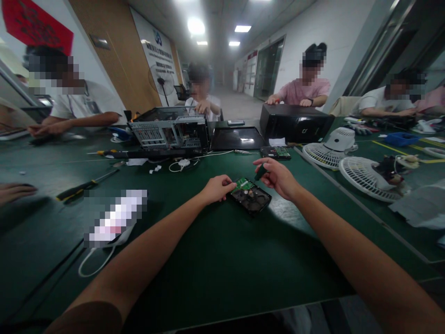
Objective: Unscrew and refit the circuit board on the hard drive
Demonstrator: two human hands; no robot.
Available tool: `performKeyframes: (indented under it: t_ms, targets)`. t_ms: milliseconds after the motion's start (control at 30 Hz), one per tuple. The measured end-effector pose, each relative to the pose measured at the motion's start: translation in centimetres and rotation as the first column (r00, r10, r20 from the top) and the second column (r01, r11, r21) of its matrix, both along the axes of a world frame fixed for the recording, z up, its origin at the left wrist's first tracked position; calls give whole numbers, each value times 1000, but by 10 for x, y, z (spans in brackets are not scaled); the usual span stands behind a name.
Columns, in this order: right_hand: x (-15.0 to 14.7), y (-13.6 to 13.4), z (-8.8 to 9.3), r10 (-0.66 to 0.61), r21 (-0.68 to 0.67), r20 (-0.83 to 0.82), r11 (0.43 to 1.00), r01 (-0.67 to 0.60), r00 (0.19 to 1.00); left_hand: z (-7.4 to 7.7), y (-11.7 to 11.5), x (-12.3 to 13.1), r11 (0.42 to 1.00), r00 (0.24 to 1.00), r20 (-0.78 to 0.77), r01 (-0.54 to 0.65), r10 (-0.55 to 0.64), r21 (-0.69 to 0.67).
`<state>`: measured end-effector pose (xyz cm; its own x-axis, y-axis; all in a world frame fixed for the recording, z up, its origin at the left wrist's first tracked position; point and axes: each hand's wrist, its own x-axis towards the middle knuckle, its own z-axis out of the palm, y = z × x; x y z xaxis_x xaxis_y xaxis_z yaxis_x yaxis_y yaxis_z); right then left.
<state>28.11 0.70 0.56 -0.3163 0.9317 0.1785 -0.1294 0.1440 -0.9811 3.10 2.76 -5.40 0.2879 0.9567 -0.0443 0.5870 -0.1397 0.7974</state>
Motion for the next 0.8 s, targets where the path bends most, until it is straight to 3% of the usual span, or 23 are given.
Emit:
performKeyframes:
  t_ms: [133, 333, 800]
  targets:
    - [-2, -2, 0, 3, 2, 27, 1000, -3, 1000, -1, 1, -1, 1000, 1000, 8, 12, -12, 2]
    - [-5, -3, 1, 36, -55, -79, 998, -40, 996, 1, 0, -1, 1000, 1000, -10, 2, -2, -6]
    - [-1, 1, 0, -27, 24, 13, 999, 27, 1000, 2, -1, 1, 999, 1000, -9, -21, 20, -26]
